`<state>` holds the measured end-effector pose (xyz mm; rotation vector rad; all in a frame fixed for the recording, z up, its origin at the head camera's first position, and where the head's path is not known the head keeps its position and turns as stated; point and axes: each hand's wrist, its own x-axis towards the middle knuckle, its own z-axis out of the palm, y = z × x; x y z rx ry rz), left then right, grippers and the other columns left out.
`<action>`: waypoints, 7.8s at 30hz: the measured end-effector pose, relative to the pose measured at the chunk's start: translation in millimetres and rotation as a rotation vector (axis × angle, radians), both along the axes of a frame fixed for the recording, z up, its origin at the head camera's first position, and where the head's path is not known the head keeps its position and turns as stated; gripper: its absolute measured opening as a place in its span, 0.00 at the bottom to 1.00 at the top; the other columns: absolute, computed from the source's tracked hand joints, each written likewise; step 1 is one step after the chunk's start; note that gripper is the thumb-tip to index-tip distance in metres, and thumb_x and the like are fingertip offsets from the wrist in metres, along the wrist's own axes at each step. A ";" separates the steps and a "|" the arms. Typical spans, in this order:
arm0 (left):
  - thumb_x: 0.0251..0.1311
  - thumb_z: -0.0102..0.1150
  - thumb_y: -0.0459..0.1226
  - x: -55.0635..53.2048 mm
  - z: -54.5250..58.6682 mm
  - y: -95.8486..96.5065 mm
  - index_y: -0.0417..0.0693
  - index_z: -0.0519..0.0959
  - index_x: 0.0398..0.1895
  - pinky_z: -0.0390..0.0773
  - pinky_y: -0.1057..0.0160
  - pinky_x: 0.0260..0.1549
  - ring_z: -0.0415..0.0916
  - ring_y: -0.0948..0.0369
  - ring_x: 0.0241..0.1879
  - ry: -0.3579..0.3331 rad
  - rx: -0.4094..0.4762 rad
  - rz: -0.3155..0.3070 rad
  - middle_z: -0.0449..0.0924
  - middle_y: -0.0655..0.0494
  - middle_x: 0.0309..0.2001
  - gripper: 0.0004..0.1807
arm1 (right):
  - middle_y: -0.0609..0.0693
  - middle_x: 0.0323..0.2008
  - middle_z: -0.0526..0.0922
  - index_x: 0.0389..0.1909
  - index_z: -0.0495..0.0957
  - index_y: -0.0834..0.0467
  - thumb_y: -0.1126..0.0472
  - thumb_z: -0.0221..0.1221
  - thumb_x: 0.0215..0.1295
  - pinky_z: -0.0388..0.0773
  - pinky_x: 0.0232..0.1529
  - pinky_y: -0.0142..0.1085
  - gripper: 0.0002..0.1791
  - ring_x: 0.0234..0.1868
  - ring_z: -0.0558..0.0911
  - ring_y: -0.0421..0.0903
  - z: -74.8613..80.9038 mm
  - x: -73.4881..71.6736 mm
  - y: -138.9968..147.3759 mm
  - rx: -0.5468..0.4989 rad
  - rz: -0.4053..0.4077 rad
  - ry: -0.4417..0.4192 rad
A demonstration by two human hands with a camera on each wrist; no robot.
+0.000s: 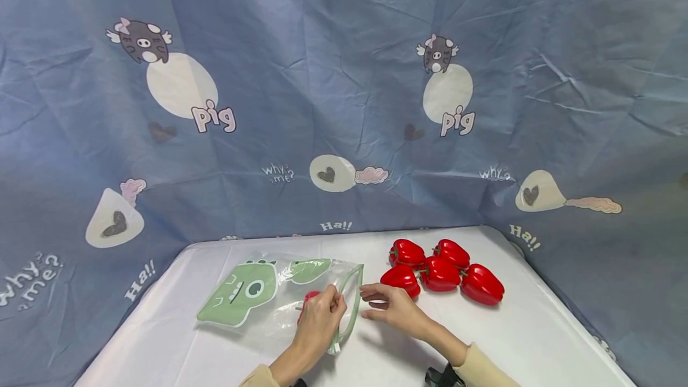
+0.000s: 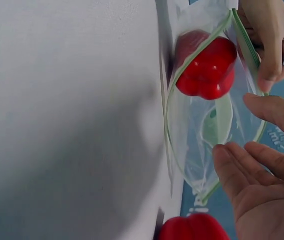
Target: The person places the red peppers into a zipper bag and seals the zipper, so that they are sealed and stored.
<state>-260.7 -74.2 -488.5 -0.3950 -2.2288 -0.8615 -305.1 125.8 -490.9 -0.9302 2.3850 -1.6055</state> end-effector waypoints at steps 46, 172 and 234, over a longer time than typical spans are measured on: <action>0.43 0.64 0.25 -2.1 -1.9 0.2 0.50 0.70 0.18 0.57 0.80 0.14 0.57 0.78 0.17 0.075 -0.004 0.008 0.66 0.70 0.13 0.14 | 0.60 0.56 0.78 0.61 0.72 0.59 0.55 0.69 0.55 0.78 0.51 0.32 0.33 0.58 0.77 0.58 30.7 9.5 139.2 0.001 -0.299 0.038; 0.47 0.64 0.29 -2.2 -1.0 -2.8 0.54 0.70 0.18 0.57 0.79 0.13 0.58 0.79 0.15 -0.017 0.028 0.028 0.65 0.73 0.13 0.14 | 0.62 0.56 0.76 0.62 0.70 0.62 0.59 0.71 0.51 0.79 0.51 0.41 0.36 0.55 0.78 0.58 9.6 8.0 140.5 0.092 -0.454 0.003; 0.49 0.63 0.29 -2.7 4.8 -3.5 0.55 0.70 0.19 0.56 0.79 0.13 0.58 0.78 0.16 -0.043 0.027 0.021 0.63 0.74 0.13 0.13 | 0.57 0.57 0.78 0.60 0.73 0.60 0.50 0.71 0.51 0.81 0.46 0.39 0.36 0.50 0.83 0.53 -9.8 18.5 22.6 0.112 -0.161 0.061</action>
